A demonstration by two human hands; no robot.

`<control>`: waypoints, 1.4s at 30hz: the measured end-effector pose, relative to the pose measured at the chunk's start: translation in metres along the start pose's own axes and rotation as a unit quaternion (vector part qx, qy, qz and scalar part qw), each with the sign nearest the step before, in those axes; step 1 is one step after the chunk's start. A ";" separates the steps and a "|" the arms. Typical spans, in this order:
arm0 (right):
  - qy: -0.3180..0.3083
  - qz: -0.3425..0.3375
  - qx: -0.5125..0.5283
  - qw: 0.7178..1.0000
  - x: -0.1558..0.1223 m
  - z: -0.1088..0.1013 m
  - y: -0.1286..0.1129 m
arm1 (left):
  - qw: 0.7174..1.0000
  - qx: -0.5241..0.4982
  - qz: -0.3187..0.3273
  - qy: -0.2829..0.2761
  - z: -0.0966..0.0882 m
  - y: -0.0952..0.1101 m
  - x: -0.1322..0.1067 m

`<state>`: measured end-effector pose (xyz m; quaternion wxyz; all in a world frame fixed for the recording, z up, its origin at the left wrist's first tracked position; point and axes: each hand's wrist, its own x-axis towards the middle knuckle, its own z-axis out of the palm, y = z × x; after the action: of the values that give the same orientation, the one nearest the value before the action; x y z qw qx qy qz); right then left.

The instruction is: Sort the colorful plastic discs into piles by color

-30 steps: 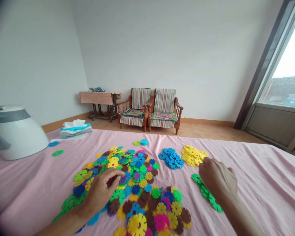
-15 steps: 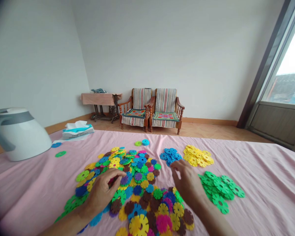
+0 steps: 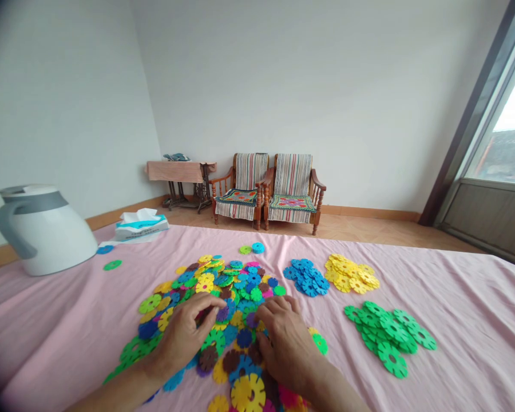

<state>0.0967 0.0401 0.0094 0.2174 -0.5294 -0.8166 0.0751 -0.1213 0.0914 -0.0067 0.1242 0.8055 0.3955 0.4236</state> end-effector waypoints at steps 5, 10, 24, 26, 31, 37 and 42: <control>0.061 0.043 0.028 0.997 -0.002 -0.002 0.002 | 1.000 -0.001 0.001 -0.005 0.000 0.001 0.000; 0.017 0.009 0.027 0.999 0.002 0.010 0.000 | 1.000 0.000 -0.004 -0.004 0.000 -0.001 -0.001; 0.054 0.048 -0.027 0.997 -0.003 0.022 -0.008 | 1.000 -0.002 -0.008 -0.010 0.000 0.000 -0.001; 0.074 0.062 0.010 0.995 -0.004 0.023 -0.005 | 1.000 -0.001 -0.007 -0.012 0.000 -0.001 -0.001; 0.109 0.093 0.096 0.985 -0.004 0.024 0.003 | 1.000 0.001 -0.008 -0.014 0.001 -0.004 -0.002; 0.126 0.119 0.124 0.977 -0.003 0.024 0.008 | 1.000 0.001 -0.008 -0.016 0.001 -0.003 0.000; 0.155 0.123 0.190 0.962 0.001 0.009 0.012 | 1.000 0.005 -0.006 -0.014 0.001 -0.003 0.001</control>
<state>0.1023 0.0474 -0.0021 0.4272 -0.5797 -0.6724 0.1715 -0.1219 0.0937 -0.0082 0.1283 0.8096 0.4001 0.4097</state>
